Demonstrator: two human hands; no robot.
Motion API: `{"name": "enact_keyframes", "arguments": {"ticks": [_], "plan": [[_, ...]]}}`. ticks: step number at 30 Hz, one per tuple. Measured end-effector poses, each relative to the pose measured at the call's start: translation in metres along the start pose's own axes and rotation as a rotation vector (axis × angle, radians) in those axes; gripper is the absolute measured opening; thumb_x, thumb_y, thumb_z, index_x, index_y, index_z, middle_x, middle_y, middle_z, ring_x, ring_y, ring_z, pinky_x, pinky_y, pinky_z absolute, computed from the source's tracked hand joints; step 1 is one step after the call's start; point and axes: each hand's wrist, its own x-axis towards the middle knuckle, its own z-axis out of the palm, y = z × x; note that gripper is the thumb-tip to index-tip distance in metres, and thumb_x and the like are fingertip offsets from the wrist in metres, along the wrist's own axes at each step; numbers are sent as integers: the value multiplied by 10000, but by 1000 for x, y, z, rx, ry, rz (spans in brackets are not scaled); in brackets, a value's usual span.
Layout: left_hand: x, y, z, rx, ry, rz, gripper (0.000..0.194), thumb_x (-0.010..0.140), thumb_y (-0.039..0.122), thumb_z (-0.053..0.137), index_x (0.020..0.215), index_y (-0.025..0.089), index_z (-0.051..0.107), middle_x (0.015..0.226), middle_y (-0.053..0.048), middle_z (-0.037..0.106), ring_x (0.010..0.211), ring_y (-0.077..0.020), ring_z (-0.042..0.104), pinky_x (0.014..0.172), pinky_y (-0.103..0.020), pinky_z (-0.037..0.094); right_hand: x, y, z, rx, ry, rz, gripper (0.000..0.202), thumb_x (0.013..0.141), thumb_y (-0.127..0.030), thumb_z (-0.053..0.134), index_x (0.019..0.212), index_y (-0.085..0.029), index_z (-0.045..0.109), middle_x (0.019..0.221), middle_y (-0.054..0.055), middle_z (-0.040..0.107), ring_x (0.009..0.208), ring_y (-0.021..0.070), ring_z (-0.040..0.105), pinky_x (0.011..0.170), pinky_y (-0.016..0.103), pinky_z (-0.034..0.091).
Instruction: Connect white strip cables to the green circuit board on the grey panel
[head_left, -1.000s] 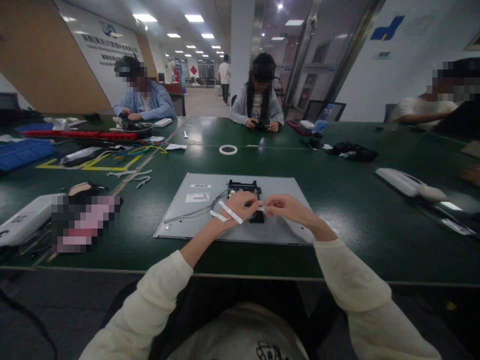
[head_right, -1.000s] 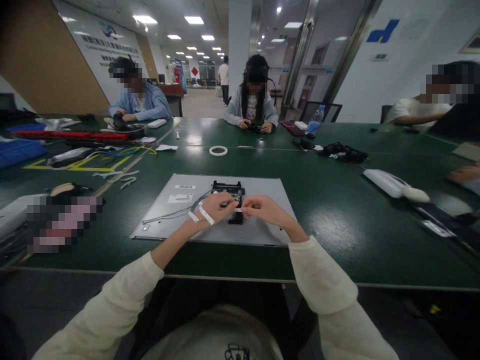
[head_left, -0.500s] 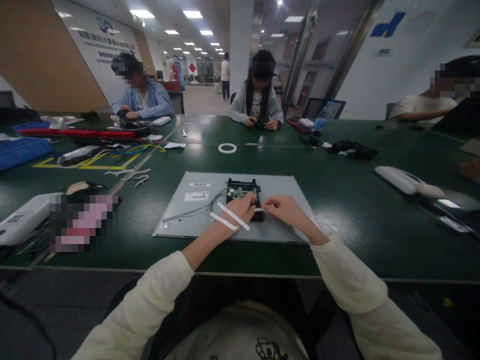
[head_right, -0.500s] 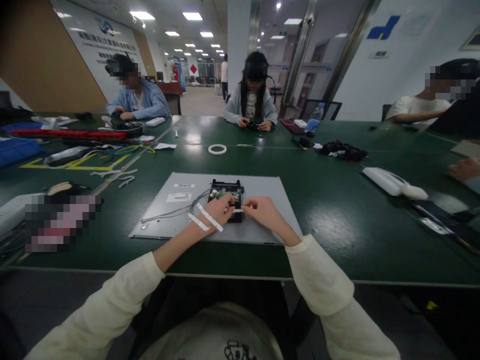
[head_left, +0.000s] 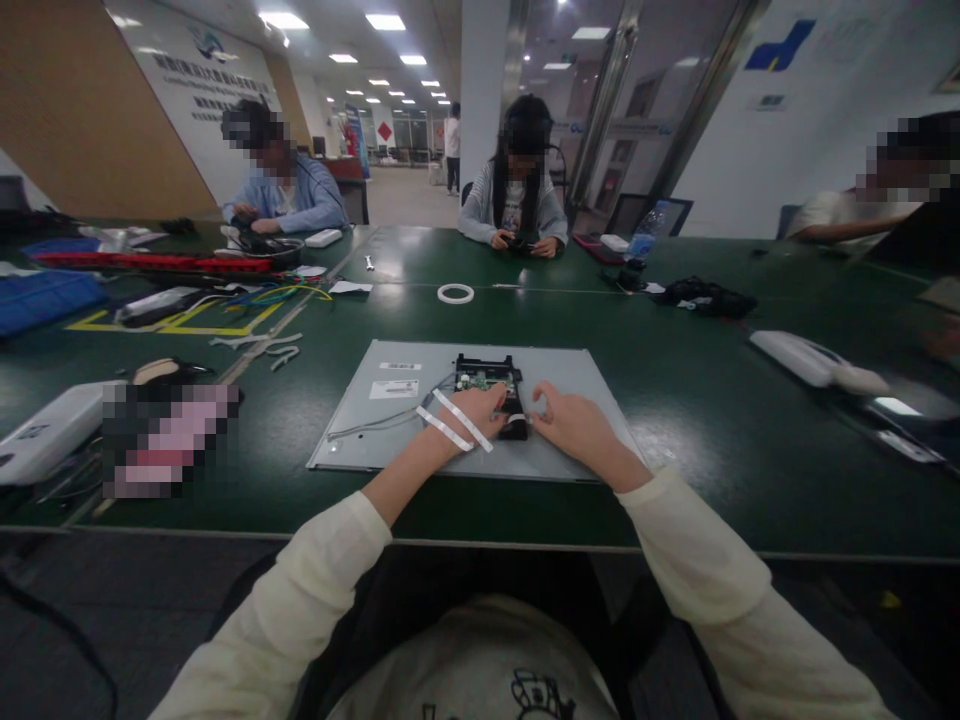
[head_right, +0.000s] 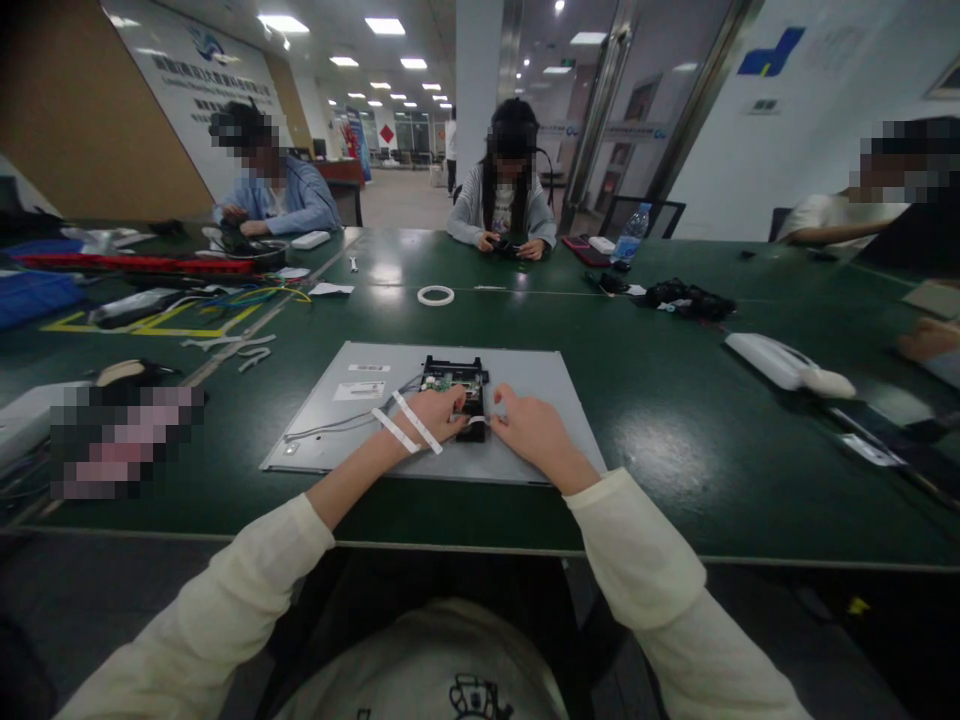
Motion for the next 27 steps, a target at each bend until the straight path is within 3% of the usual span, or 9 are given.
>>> {"name": "enact_keyframes", "arguments": {"ticks": [7,12,17,20,27], "plan": [[-9,-7,-9,132,-35,64,261,833,187,422,1092,169,454,815,-91,661,779,-265,649,653,-344,485,-1,5,-2,-62,51,-8,265,801,-220,467,1063,-193,490,666,20,615,624,185,578,530,250,241],[-10,-5,-8,221,-35,132,267,839,148,390,1099,154,451,770,-102,669,740,-283,660,621,-359,488,-4,-3,-9,377,203,-67,145,816,-225,474,943,-178,524,614,-16,590,565,128,547,580,227,342],[-10,-4,-16,180,28,113,262,860,173,382,1115,165,439,794,-91,675,766,-282,661,618,-347,484,-22,-32,-27,842,62,-178,272,872,-325,446,1108,-190,460,798,11,671,709,134,623,597,219,420],[-7,-2,-23,151,37,48,221,881,221,385,1084,155,443,815,-94,673,799,-275,658,638,-334,480,-32,-51,-28,925,-16,-206,293,867,-336,477,1126,-204,444,855,16,681,760,137,634,634,232,442],[-4,2,-39,133,-8,-24,223,886,222,400,1097,153,419,863,-104,660,867,-248,647,715,-325,471,-23,-64,-14,1089,7,-209,309,789,-269,595,1064,-203,471,774,-5,664,738,140,641,671,253,482]]}}
